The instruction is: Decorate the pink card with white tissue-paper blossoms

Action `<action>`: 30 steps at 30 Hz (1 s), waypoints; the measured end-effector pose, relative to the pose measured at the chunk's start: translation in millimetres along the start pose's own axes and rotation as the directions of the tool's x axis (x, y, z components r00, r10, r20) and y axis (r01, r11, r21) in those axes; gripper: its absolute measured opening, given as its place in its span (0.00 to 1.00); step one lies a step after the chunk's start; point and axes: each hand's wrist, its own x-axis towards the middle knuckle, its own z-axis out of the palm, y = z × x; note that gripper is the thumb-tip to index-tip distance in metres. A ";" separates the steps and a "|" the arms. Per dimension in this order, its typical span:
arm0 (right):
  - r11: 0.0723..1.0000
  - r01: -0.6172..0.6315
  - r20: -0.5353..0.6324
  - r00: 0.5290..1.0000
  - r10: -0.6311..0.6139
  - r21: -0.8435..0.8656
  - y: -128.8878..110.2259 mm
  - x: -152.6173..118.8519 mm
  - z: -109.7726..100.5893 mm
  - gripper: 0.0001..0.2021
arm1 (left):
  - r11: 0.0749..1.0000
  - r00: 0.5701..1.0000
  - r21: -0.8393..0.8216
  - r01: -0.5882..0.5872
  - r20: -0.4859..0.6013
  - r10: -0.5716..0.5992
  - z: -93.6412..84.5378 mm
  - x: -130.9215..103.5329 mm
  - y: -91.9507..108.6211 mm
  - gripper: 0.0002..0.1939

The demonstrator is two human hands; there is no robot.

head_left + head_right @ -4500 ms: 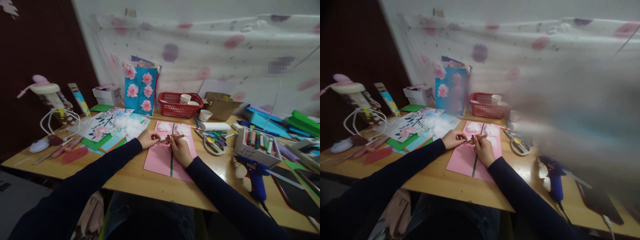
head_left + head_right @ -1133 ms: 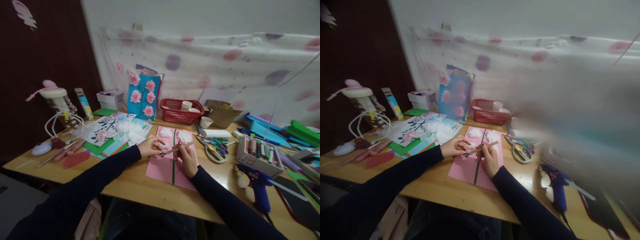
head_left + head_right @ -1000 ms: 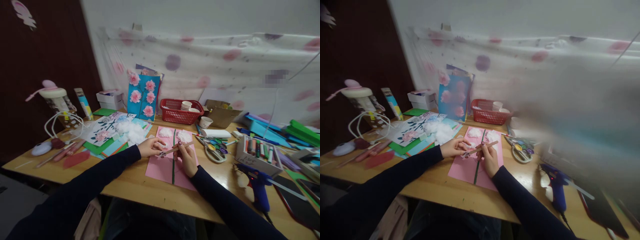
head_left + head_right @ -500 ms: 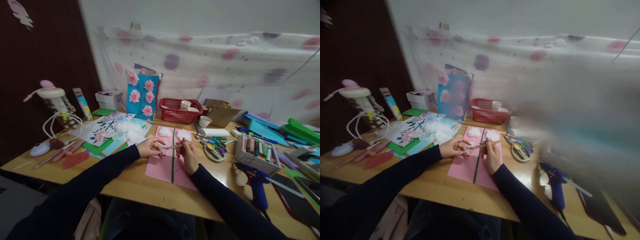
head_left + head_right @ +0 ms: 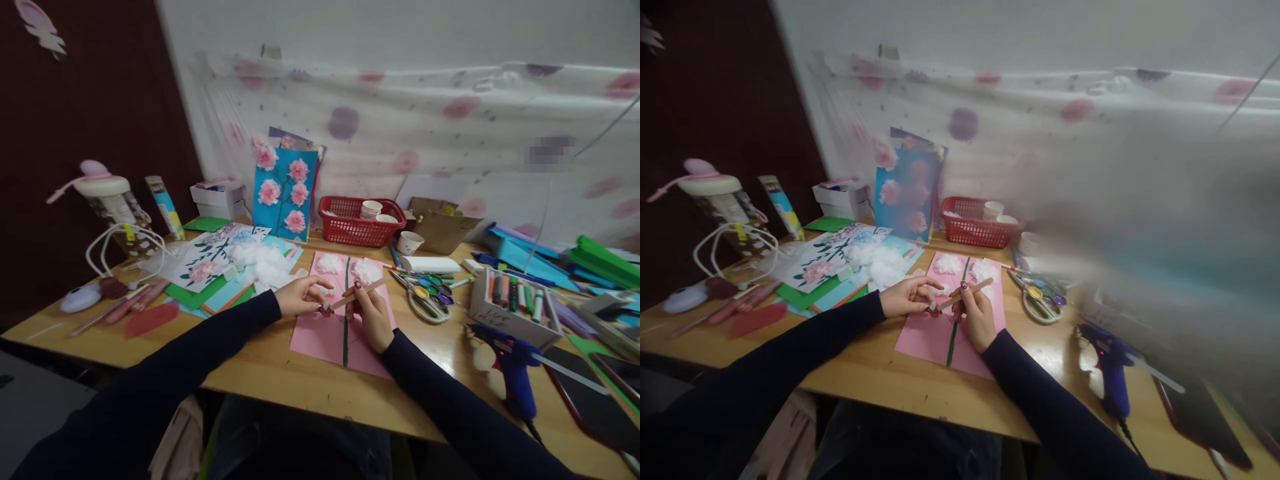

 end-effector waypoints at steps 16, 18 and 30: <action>0.999 0.013 -0.041 0.999 -0.012 0.032 1.5 1.9 -1.8 0.20 | 0.998 1.000 0.053 0.020 -0.006 -0.020 1.7 -1.7 2.7 0.25; 1.000 0.018 -0.029 0.999 -0.018 0.020 0.5 0.8 -0.8 0.20 | 0.999 1.000 0.039 0.019 -0.007 -0.019 2.1 -1.7 3.2 0.25; 1.000 0.026 -0.032 0.999 -0.026 0.009 1.0 2.4 -1.0 0.21 | 0.997 0.998 0.041 0.064 -0.008 -0.064 0.0 -1.5 3.9 0.28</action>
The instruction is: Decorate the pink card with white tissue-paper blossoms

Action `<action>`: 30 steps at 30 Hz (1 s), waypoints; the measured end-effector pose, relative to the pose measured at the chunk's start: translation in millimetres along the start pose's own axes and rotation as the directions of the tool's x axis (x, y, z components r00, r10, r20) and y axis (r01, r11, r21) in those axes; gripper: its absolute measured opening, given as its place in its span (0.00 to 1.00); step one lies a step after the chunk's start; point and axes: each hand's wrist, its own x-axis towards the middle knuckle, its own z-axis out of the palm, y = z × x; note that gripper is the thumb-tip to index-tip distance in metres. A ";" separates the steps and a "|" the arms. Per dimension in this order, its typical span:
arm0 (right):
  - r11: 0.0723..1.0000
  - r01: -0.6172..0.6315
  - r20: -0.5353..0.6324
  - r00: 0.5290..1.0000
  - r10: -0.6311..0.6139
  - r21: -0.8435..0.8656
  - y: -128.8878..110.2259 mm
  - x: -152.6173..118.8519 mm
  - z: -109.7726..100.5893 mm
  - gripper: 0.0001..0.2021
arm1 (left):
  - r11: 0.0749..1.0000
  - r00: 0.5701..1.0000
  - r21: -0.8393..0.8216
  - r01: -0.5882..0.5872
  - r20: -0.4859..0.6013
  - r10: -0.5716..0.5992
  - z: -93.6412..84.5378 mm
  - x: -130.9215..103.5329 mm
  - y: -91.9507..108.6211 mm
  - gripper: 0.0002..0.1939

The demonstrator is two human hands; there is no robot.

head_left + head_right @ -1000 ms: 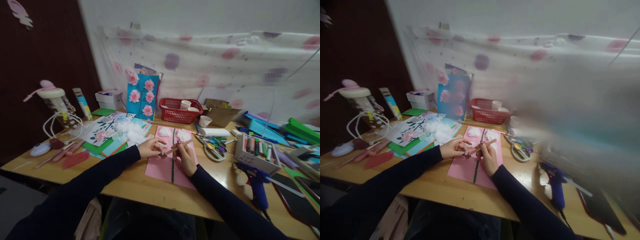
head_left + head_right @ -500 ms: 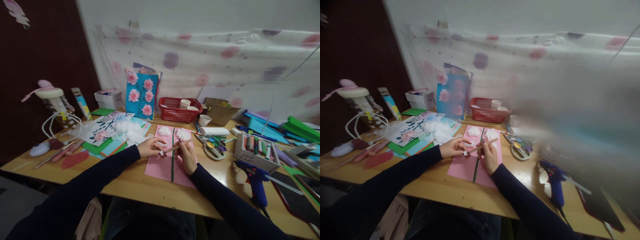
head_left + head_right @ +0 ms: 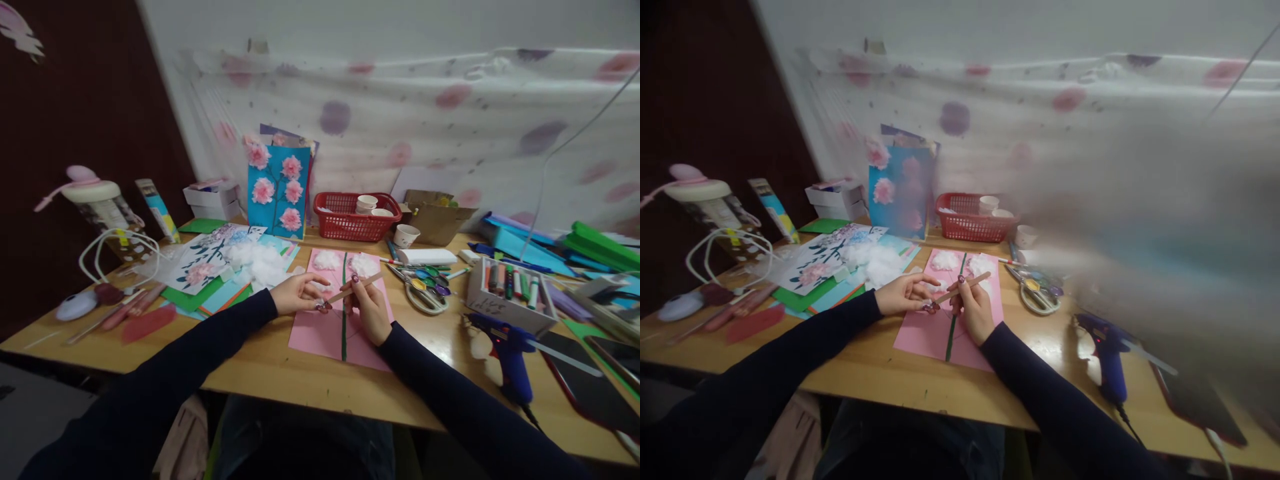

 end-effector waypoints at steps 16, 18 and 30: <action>0.930 0.118 0.001 0.992 -0.126 -0.347 16.8 19.7 -16.9 0.20 | 0.962 0.953 0.268 -0.041 -0.279 0.118 -11.7 5.2 24.3 0.26; 0.916 0.129 0.003 0.990 -0.138 -0.379 17.6 19.9 -16.9 0.19 | 0.942 0.958 0.335 -0.020 -0.264 0.114 -1.6 11.4 22.7 0.26; 0.901 0.111 -0.037 0.990 -0.139 -0.420 19.5 21.5 -17.0 0.16 | 0.628 0.968 0.778 -0.026 -0.136 0.210 1.8 41.9 18.5 0.23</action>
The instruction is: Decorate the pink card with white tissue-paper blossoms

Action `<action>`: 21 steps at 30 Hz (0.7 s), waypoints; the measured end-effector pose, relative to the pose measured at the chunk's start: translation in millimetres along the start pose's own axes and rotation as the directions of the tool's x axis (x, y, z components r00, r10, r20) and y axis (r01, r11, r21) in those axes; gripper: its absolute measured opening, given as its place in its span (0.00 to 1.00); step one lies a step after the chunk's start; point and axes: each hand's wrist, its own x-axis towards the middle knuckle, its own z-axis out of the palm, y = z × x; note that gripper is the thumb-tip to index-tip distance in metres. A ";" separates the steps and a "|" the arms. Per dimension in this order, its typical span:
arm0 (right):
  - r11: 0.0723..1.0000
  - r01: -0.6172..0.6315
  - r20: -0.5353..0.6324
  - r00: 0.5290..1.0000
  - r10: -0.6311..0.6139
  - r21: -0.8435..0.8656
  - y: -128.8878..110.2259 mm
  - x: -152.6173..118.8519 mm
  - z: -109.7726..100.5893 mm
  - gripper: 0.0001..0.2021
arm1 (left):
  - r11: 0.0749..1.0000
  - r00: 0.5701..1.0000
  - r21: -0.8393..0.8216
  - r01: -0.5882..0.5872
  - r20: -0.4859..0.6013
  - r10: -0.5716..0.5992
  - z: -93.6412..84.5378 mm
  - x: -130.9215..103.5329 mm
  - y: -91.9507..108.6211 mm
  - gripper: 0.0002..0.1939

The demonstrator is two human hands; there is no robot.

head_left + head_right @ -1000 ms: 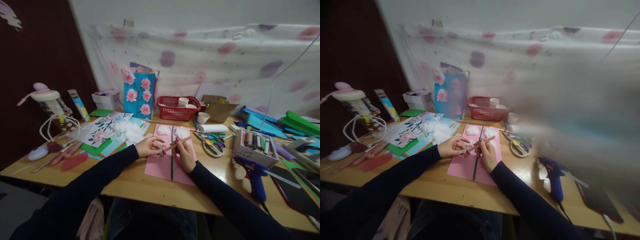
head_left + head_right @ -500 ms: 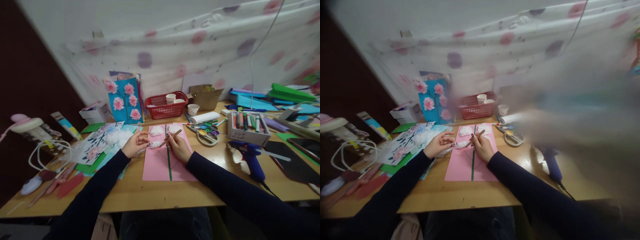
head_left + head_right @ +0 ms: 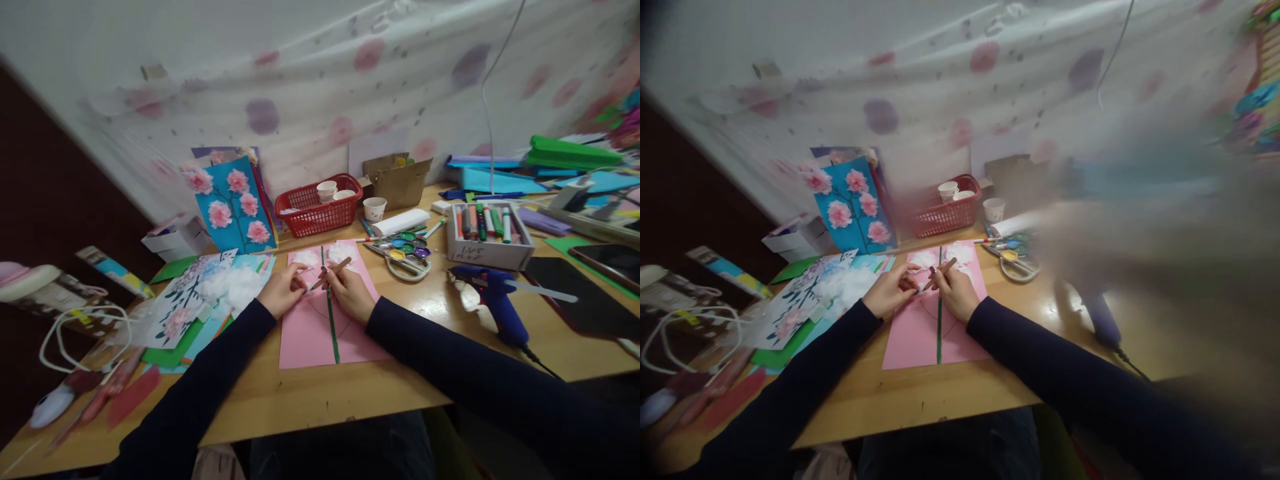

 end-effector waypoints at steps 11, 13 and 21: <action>0.993 0.101 0.023 0.995 -0.100 -0.056 -6.8 -4.2 -1.9 0.16 | 0.999 0.993 0.048 -0.024 0.121 0.018 -4.2 8.2 -2.7 0.25; 0.989 0.128 0.043 0.991 -0.125 -0.071 -5.8 -4.0 -0.8 0.16 | 0.997 0.991 0.074 -0.027 0.131 0.017 -4.3 9.6 -2.3 0.25; 0.970 0.157 0.107 0.985 -0.139 -0.188 -4.6 -3.6 -0.2 0.16 | 0.991 0.989 0.129 -0.046 0.142 0.027 -3.9 10.0 1.2 0.26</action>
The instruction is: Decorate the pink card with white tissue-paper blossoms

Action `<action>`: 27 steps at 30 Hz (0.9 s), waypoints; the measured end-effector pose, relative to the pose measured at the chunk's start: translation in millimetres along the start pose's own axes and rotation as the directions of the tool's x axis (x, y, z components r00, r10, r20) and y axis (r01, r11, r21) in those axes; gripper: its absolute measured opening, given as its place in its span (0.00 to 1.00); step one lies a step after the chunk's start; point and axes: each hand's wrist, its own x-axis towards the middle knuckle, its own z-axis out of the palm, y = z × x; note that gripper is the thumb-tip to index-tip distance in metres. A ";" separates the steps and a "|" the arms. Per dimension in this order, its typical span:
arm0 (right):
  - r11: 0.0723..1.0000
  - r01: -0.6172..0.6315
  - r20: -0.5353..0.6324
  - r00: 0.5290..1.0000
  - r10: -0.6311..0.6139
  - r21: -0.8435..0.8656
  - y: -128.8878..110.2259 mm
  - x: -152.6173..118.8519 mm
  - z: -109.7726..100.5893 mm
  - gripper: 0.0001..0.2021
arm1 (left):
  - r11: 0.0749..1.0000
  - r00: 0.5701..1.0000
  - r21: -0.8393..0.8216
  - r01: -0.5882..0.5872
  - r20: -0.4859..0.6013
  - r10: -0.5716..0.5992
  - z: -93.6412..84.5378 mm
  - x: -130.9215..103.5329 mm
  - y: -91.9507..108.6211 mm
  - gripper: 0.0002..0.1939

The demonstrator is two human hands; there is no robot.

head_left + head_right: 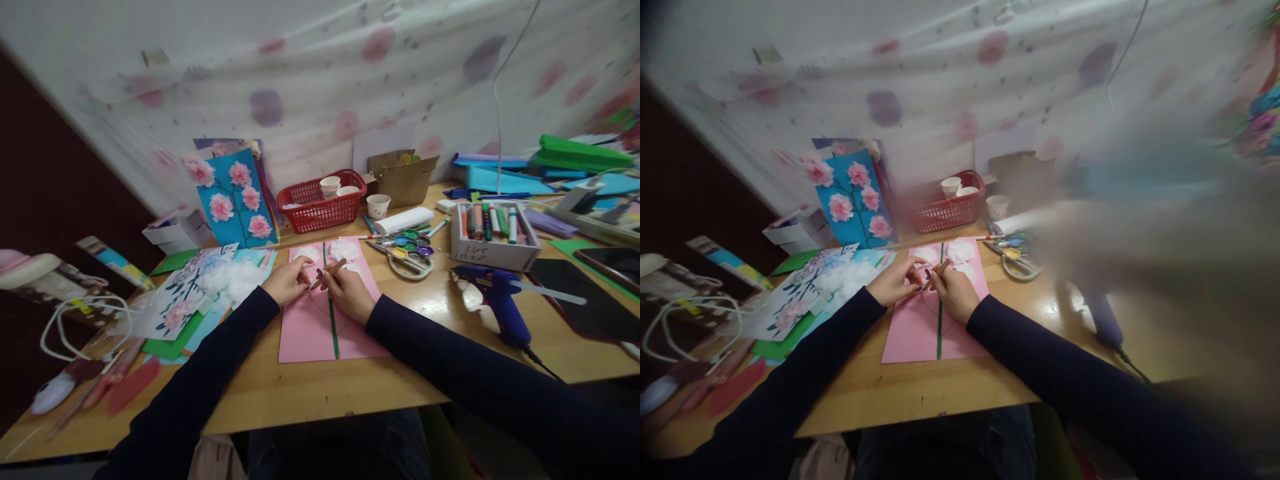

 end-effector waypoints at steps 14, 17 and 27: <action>0.976 -0.117 -0.088 0.987 0.135 0.184 3.3 2.1 1.0 0.18 | 0.997 0.993 0.065 0.035 -0.119 -0.027 -30.6 -17.6 -1.6 0.23; 0.943 -0.164 -0.120 0.971 0.205 0.289 -0.6 1.8 -0.7 0.20 | 0.997 0.978 0.058 0.054 -0.205 -0.041 -44.6 -26.6 -10.9 0.20; 0.879 -0.204 -0.129 0.950 0.284 0.431 1.5 -0.2 -2.6 0.21 | 0.973 0.938 0.095 0.212 -0.297 -0.176 -62.9 -46.2 -55.7 0.11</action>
